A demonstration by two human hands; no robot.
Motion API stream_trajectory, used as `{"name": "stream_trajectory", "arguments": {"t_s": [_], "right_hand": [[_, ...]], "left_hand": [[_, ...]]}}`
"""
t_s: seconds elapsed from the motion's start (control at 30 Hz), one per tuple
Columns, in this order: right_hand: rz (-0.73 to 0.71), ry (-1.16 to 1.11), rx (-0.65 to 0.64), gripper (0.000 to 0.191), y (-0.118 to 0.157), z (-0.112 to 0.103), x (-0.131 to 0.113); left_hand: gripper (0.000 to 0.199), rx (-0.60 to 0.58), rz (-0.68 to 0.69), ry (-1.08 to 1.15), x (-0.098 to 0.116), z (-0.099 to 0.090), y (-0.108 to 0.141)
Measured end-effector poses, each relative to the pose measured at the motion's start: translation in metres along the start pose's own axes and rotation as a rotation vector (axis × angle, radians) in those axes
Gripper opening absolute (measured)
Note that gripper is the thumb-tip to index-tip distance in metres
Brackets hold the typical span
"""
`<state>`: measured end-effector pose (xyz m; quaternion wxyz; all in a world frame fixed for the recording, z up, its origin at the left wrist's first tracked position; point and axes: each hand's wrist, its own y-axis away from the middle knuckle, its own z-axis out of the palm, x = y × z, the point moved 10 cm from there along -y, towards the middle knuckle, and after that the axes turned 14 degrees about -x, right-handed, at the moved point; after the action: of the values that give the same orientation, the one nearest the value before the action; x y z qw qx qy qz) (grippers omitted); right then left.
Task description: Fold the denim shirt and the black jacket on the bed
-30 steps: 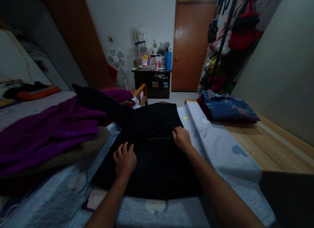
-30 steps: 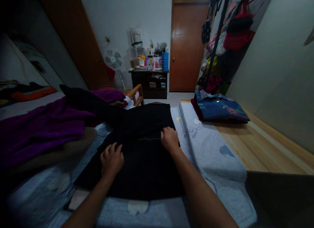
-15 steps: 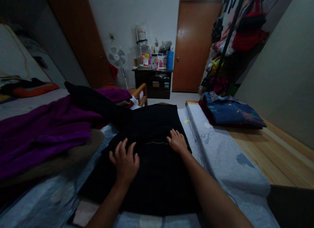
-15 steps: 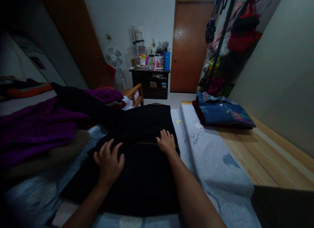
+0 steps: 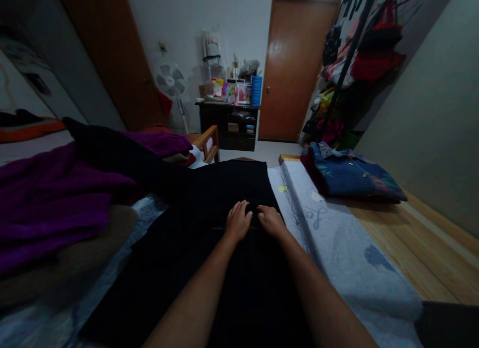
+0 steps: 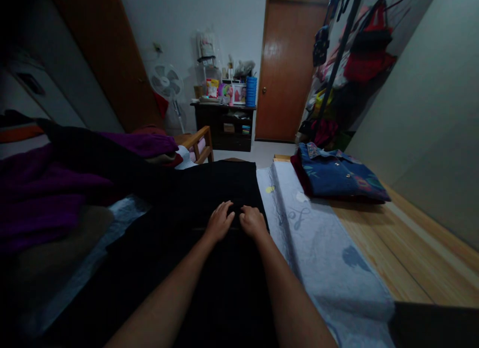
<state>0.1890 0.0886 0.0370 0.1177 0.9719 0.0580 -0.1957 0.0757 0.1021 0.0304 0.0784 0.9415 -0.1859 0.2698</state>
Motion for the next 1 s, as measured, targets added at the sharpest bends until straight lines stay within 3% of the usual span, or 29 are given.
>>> {"name": "stream_trajectory", "arguments": {"t_s": [0.1,0.23,0.3,0.5,0.7,1.0], "right_hand": [[0.023,-0.068,-0.021,0.040,-0.020,-0.020,0.016],[0.040,-0.107,0.136,0.048,-0.049,-0.043,0.025],[0.002,-0.084,0.184,0.048,-0.062,-0.039,0.021],[0.016,0.105,0.104,0.051,-0.092,-0.005,0.024],[0.046,0.152,0.036,0.062,-0.118,-0.008,0.038],[0.097,0.175,0.060,0.068,-0.150,-0.019,0.048]], "left_hand": [[0.056,0.033,0.008,-0.088,0.001,0.006,0.007],[0.064,0.019,0.010,-0.152,0.005,0.009,0.010],[0.063,0.012,0.007,-0.172,0.007,0.008,0.009],[0.055,-0.016,-0.025,-0.192,0.008,0.010,0.006],[0.055,-0.012,-0.035,-0.188,0.007,0.011,0.005],[0.058,-0.012,-0.026,-0.193,0.008,0.012,0.006]]}}
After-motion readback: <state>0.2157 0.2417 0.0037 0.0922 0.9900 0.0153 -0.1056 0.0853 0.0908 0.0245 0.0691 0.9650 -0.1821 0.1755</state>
